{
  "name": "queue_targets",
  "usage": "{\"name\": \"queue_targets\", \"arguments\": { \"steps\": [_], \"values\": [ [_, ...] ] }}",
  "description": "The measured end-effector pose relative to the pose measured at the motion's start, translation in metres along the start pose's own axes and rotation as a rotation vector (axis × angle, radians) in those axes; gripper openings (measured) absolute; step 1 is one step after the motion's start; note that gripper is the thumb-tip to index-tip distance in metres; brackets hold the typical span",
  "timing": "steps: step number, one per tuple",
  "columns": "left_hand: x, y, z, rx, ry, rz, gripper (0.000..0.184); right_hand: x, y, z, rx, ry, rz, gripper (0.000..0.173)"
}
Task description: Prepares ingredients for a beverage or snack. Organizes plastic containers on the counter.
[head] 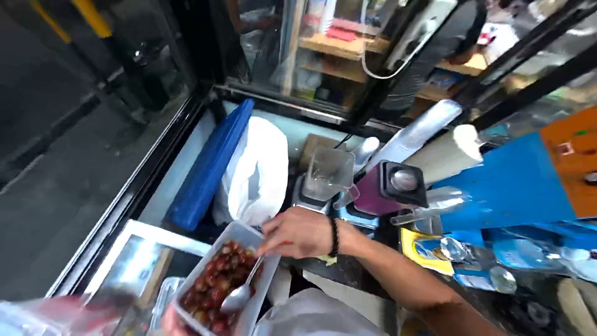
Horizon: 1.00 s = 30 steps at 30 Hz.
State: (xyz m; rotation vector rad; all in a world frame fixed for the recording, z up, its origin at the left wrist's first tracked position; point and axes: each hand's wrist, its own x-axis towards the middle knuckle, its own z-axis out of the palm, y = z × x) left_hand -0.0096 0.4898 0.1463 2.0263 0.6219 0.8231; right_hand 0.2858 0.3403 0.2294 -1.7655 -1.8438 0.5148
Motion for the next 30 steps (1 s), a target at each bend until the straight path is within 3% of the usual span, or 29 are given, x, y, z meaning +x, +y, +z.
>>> {"name": "queue_targets", "arguments": {
  "steps": [4, 7, 10, 14, 20, 24, 30],
  "values": [
    [0.066, 0.024, 0.121, -0.052, -0.002, 0.163, 0.124, -0.091, 0.061, -0.073, -0.001, 0.194, 0.248, 0.021],
    [0.099, 0.032, 0.195, 0.012, 0.008, 0.31, 0.117, -0.111, 0.094, -0.094, -0.027, 0.244, 0.419, 0.024],
    [0.116, 0.047, 0.24, 0.139, 0.027, 0.32, 0.12, -0.125, 0.121, -0.102, -0.051, 0.211, 0.504, 0.026],
    [0.129, 0.06, 0.262, 0.318, 0.039, 0.352, 0.119, -0.157, 0.155, -0.119, -0.021, 0.21, 0.528, 0.025],
    [0.141, 0.075, 0.266, 0.495, 0.005, 0.369, 0.116, -0.13, 0.178, -0.114, -0.015, 0.21, 0.464, 0.022],
    [0.146, 0.081, 0.262, 0.589, -0.03, 0.392, 0.112, -0.152, 0.195, -0.123, -0.078, 0.235, 0.406, 0.02],
    [0.144, 0.086, 0.256, 0.604, -0.064, 0.466, 0.107, -0.176, 0.19, -0.148, -0.109, 0.357, 0.365, 0.025]
  ]
}}
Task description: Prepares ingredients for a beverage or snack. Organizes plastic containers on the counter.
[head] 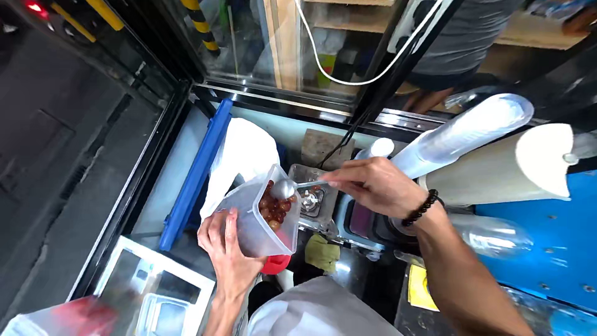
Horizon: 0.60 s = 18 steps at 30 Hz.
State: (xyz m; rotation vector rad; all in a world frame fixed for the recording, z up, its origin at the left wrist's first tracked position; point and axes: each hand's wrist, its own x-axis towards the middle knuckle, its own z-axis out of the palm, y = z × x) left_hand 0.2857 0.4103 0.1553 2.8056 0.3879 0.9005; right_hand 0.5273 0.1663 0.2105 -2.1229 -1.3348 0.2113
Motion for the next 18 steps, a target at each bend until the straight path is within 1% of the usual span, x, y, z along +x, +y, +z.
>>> {"name": "queue_targets", "arguments": {
  "steps": [3, 5, 7, 8, 11, 13, 14, 16, 17, 18],
  "values": [
    [0.002, 0.004, 0.0, 0.049, -0.015, 0.045, 0.107, 0.024, -0.006, 0.032, -0.005, 0.019, 0.034, 0.02],
    [0.004, 0.005, 0.001, 0.086, -0.016, 0.055, 0.105, 0.032, 0.0, 0.049, 0.05, -0.051, 0.049, 0.019],
    [0.005, 0.005, 0.001, 0.107, -0.009, 0.049, 0.102, 0.029, 0.01, 0.046, 0.094, -0.148, 0.076, 0.022],
    [0.005, 0.005, 0.001, 0.111, -0.009, 0.048, 0.101, 0.025, 0.014, 0.039, 0.098, -0.166, 0.071, 0.023],
    [0.004, 0.005, -0.001, 0.111, -0.01, 0.066, 0.098, 0.008, 0.023, 0.013, 0.052, -0.155, 0.048, 0.022],
    [0.005, 0.004, -0.001, 0.112, -0.02, 0.084, 0.098, 0.003, 0.022, -0.001, 0.007, -0.091, 0.02, 0.023],
    [0.006, 0.004, -0.001, 0.11, -0.021, 0.097, 0.097, 0.005, 0.02, 0.0, -0.013, -0.045, 0.002, 0.023],
    [0.005, 0.004, -0.001, 0.103, -0.041, 0.11, 0.098, 0.016, 0.01, 0.018, -0.029, -0.008, 0.007, 0.021],
    [0.004, 0.007, -0.001, 0.106, -0.051, 0.108, 0.098, 0.021, 0.007, 0.032, -0.014, -0.037, 0.017, 0.021],
    [0.006, 0.009, -0.001, 0.109, -0.054, 0.103, 0.099, 0.025, 0.006, 0.041, 0.017, -0.105, 0.035, 0.022]
  ]
}}
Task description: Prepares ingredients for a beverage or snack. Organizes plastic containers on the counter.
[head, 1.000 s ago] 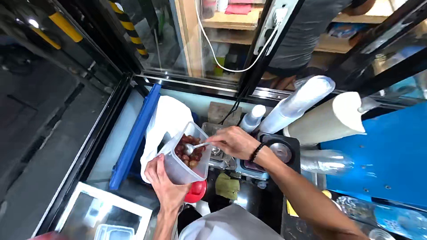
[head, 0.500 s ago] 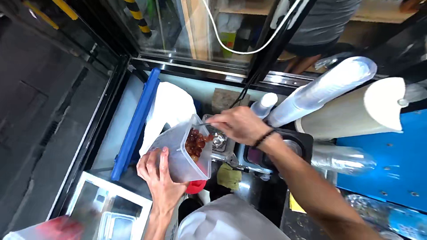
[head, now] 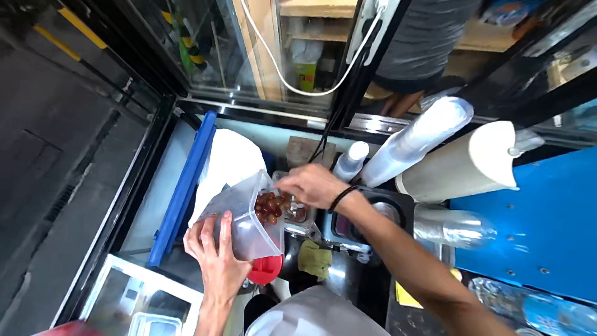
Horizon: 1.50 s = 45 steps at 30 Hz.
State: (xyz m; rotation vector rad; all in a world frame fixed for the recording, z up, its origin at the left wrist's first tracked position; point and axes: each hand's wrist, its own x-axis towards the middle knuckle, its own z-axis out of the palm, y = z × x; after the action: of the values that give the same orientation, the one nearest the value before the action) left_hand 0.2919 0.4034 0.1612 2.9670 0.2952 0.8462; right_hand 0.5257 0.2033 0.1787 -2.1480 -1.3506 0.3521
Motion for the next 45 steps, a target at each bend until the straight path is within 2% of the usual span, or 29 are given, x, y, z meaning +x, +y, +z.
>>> {"name": "queue_targets", "arguments": {
  "steps": [2, 4, 10, 13, 16, 18, 23, 26, 28, 30, 33, 36, 41, 45],
  "values": [
    [0.005, 0.0, -0.001, 0.005, 0.011, -0.011, 0.1, 0.003, 0.007, 0.005, 0.052, -0.105, 0.016, 0.026],
    [0.007, -0.001, 0.0, 0.006, 0.025, -0.026, 0.098, -0.007, 0.018, -0.006, 0.053, -0.133, 0.013, 0.03],
    [0.005, -0.006, 0.0, 0.005, 0.029, -0.029, 0.099, -0.03, 0.026, -0.041, -0.026, -0.015, -0.026, 0.027],
    [0.006, -0.004, 0.0, 0.001, 0.024, -0.021, 0.101, -0.011, 0.015, -0.02, 0.053, -0.029, -0.115, 0.026],
    [0.009, -0.004, -0.002, 0.01, 0.005, -0.02, 0.103, -0.001, 0.015, -0.001, 0.043, -0.158, -0.143, 0.03],
    [0.008, -0.005, -0.002, 0.012, 0.004, -0.029, 0.104, -0.011, 0.022, -0.006, -0.003, -0.106, -0.157, 0.027],
    [0.001, -0.01, -0.001, -0.003, 0.005, -0.057, 0.102, -0.031, 0.031, -0.039, -0.077, 0.031, -0.113, 0.023],
    [-0.003, -0.01, 0.0, -0.025, 0.001, -0.067, 0.103, -0.011, 0.017, -0.027, -0.119, 0.125, -0.06, 0.024],
    [-0.005, -0.009, 0.002, -0.038, 0.004, -0.076, 0.104, 0.003, 0.012, -0.007, -0.095, 0.091, -0.011, 0.024],
    [-0.006, -0.01, 0.004, -0.036, 0.019, -0.095, 0.106, 0.003, 0.011, -0.001, -0.049, -0.018, 0.002, 0.025],
    [-0.009, -0.012, 0.009, -0.038, 0.041, -0.148, 0.109, -0.018, 0.007, -0.018, -0.101, -0.081, -0.029, 0.025],
    [-0.012, -0.014, 0.015, -0.045, 0.058, -0.177, 0.111, -0.042, -0.001, -0.04, -0.261, -0.01, 0.001, 0.025],
    [-0.023, -0.027, 0.033, -0.195, 0.104, -0.287, 0.116, -0.059, -0.032, -0.059, -0.352, 0.135, 0.09, 0.021],
    [-0.067, -0.054, 0.033, -0.575, 0.221, -0.547, 0.131, -0.056, -0.066, -0.05, -0.236, 0.215, 0.073, 0.025]
  ]
}}
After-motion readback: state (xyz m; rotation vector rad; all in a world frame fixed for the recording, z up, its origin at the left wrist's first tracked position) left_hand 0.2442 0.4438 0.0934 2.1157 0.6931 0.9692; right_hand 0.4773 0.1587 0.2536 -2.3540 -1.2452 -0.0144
